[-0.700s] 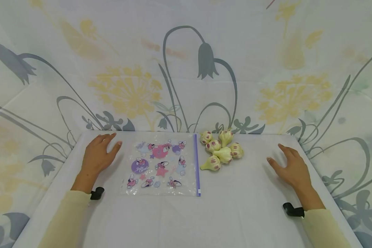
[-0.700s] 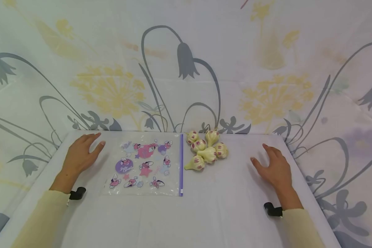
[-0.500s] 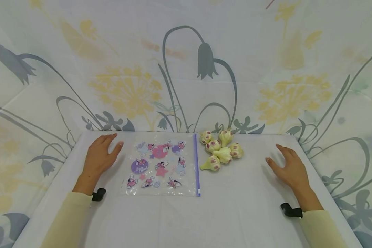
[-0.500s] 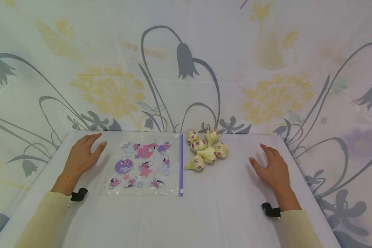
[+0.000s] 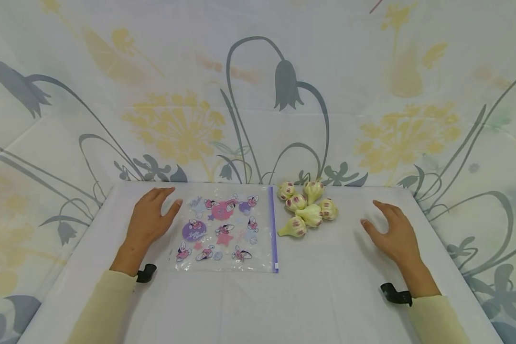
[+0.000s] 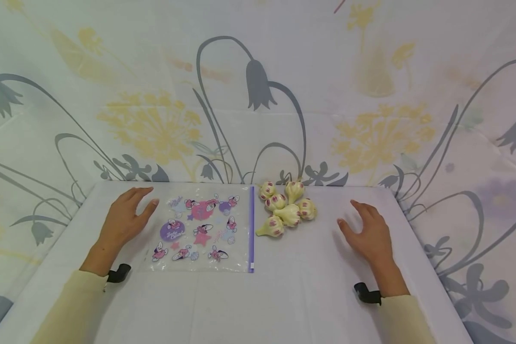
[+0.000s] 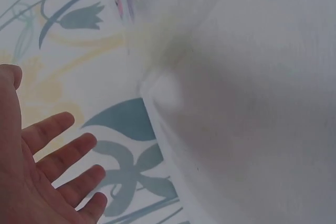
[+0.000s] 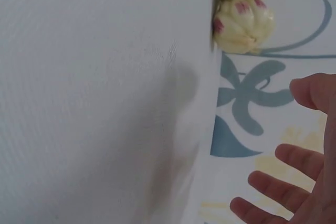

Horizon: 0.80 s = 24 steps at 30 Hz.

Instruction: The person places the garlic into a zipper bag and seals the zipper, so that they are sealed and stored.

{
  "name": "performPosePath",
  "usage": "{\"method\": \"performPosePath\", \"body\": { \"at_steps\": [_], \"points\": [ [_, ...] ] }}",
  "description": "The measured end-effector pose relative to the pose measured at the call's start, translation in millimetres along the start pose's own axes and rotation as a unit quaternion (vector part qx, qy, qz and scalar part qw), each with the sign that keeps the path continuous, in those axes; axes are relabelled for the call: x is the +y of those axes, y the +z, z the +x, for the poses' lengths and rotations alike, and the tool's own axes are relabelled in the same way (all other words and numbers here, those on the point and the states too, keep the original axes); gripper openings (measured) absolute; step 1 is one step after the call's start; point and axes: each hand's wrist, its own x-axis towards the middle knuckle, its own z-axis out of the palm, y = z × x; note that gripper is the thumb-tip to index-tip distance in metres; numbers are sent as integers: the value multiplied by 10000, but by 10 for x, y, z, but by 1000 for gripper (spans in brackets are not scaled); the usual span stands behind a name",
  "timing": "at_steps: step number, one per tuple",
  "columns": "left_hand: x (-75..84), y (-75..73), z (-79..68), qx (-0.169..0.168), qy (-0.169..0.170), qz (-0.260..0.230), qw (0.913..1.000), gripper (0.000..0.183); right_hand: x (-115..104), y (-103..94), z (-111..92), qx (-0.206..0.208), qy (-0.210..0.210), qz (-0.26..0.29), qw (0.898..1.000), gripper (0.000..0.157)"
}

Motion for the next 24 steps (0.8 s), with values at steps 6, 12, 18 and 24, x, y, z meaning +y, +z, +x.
{"method": "performPosePath", "body": {
  "at_steps": [6,12,18,24],
  "points": [
    [85,84,-1,39,152,-90,9998,48,-106,13,-18,94,-156,152,9997,60],
    [194,133,-20,-63,235,-106,9996,48,-203,31,-26,141,-289,159,9994,59],
    [295,182,-48,-152,354,-177,9991,49,-327,31,-44,282,-482,294,9980,58],
    [417,228,-83,-320,512,-228,9979,51,-416,54,-55,292,-654,400,9966,57]
  ]
}}
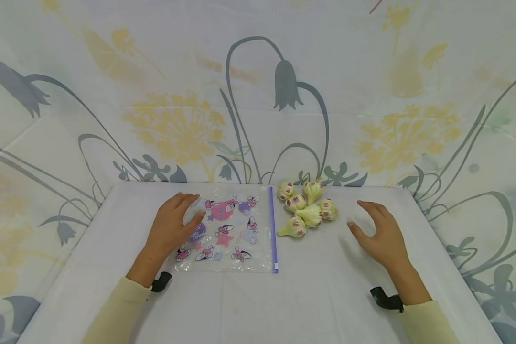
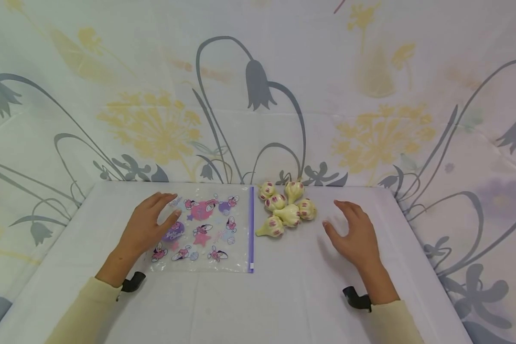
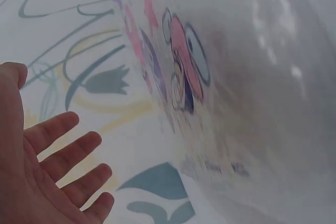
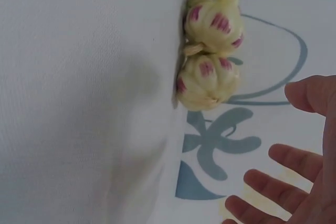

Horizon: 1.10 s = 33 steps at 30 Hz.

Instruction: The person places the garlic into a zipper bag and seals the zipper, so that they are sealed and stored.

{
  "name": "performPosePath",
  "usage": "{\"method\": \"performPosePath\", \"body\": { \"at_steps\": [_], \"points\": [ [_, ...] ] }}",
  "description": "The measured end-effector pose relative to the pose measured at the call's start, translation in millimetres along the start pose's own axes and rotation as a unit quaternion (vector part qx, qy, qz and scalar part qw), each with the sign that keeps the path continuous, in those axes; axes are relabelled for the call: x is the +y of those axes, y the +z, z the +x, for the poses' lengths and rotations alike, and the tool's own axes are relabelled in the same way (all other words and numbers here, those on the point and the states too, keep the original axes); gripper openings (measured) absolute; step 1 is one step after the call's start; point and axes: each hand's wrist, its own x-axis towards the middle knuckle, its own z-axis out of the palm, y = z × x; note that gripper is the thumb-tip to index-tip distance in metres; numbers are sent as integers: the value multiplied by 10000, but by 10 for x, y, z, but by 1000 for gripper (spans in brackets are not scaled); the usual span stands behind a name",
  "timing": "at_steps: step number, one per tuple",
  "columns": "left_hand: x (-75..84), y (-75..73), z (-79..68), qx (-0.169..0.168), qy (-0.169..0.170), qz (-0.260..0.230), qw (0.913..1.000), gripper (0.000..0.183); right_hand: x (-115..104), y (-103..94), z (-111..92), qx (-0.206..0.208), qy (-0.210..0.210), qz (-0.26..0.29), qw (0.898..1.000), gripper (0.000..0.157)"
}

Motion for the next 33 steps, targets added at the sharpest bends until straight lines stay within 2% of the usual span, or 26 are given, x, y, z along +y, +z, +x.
{"method": "performPosePath", "body": {
  "at_steps": [7,12,22,29,33],
  "points": [
    [172,77,-34,-192,108,-65,9997,52,-157,10,-20,132,-277,161,9994,56],
    [287,127,-63,-297,193,-100,9993,53,-281,23,-32,82,-354,240,9991,56],
    [465,240,-135,-346,687,-155,9969,56,-482,98,-79,-64,-560,238,9981,57],
    [637,338,-202,-946,682,-155,9931,59,-583,172,-146,-97,-770,261,9966,55],
    [705,377,-227,-1077,799,-108,9909,60,-629,219,-194,-92,-921,305,9952,55]
  ]
}}
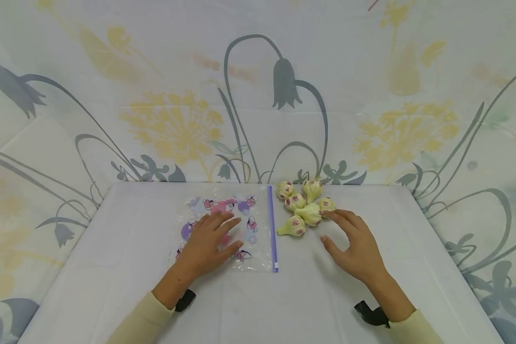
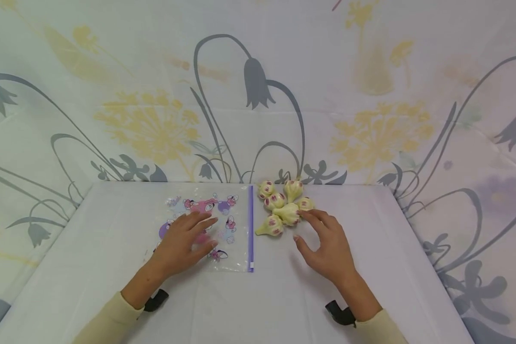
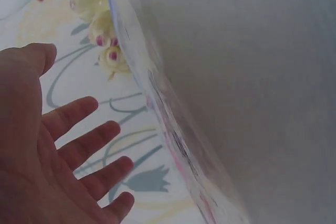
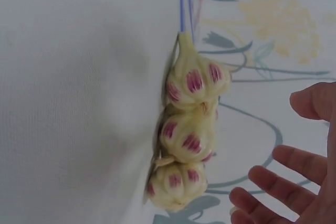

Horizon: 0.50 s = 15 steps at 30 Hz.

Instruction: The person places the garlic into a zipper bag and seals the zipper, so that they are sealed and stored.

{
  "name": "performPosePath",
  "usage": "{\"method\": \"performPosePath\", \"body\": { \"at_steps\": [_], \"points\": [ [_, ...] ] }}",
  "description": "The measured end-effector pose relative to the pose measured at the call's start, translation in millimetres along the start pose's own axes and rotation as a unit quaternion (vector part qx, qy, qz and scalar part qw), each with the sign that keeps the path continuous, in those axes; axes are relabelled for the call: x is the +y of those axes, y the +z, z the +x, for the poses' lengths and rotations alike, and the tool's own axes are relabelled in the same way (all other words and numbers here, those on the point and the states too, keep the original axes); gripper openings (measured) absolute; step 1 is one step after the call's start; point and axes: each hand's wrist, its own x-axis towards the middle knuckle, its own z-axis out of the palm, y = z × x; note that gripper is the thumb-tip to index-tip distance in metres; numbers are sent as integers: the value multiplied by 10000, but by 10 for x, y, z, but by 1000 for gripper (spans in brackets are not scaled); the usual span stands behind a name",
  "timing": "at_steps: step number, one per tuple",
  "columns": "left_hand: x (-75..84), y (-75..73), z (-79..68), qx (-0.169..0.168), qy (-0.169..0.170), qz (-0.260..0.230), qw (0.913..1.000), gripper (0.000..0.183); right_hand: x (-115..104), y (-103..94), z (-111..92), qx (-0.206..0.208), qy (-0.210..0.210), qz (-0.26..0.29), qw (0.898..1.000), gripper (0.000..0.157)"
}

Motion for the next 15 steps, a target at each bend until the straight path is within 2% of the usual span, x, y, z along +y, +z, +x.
{"method": "performPosePath", "body": {
  "at_steps": [3,9,15],
  "points": [
    [37,19,-2,-140,133,-52,9998,61,-38,38,-15,44,-158,48,9999,58],
    [55,66,-34,-941,10,-240,9953,64,-111,140,-50,-146,-497,136,9986,55],
    [120,123,-53,-1156,50,-125,9932,63,-164,246,-83,-638,-815,228,9944,52]
  ]
}}
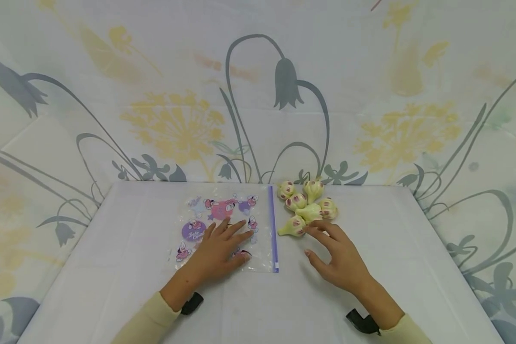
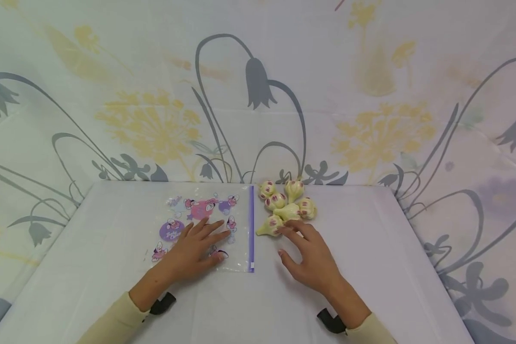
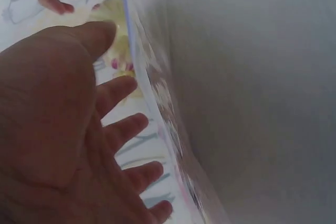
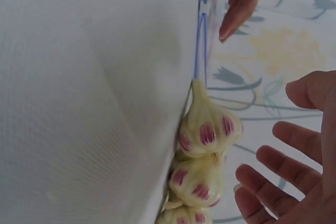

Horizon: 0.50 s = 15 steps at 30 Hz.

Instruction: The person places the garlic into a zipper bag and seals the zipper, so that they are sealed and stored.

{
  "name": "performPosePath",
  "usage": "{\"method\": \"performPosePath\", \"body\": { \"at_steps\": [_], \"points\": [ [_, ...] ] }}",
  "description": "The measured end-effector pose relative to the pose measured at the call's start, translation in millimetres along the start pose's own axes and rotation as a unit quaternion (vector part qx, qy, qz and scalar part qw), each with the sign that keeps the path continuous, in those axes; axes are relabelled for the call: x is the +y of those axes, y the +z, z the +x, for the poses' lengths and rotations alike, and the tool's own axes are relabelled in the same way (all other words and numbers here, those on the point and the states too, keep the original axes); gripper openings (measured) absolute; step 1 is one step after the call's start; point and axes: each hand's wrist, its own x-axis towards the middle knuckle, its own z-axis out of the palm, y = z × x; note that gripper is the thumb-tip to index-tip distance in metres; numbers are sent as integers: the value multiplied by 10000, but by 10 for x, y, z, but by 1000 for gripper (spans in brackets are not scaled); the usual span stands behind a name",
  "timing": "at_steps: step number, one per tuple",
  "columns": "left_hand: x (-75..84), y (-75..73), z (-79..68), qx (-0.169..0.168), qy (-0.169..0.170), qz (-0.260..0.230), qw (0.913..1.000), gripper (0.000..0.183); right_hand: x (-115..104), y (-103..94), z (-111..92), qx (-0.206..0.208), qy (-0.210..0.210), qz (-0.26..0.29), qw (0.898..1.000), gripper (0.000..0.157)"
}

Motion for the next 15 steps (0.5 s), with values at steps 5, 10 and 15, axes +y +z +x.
{"method": "performPosePath", "body": {
  "at_steps": [5,10,15],
  "points": [
    [68,63,19,-180,-56,101,9998,62,-27,81,-8,-250,-214,124,9994,52],
    [90,81,5,-260,-303,190,9990,62,-72,159,-8,-477,-412,254,9977,53],
    [82,81,-8,-405,-420,279,9979,63,-123,229,9,-755,-448,377,9954,48]
  ]
}}
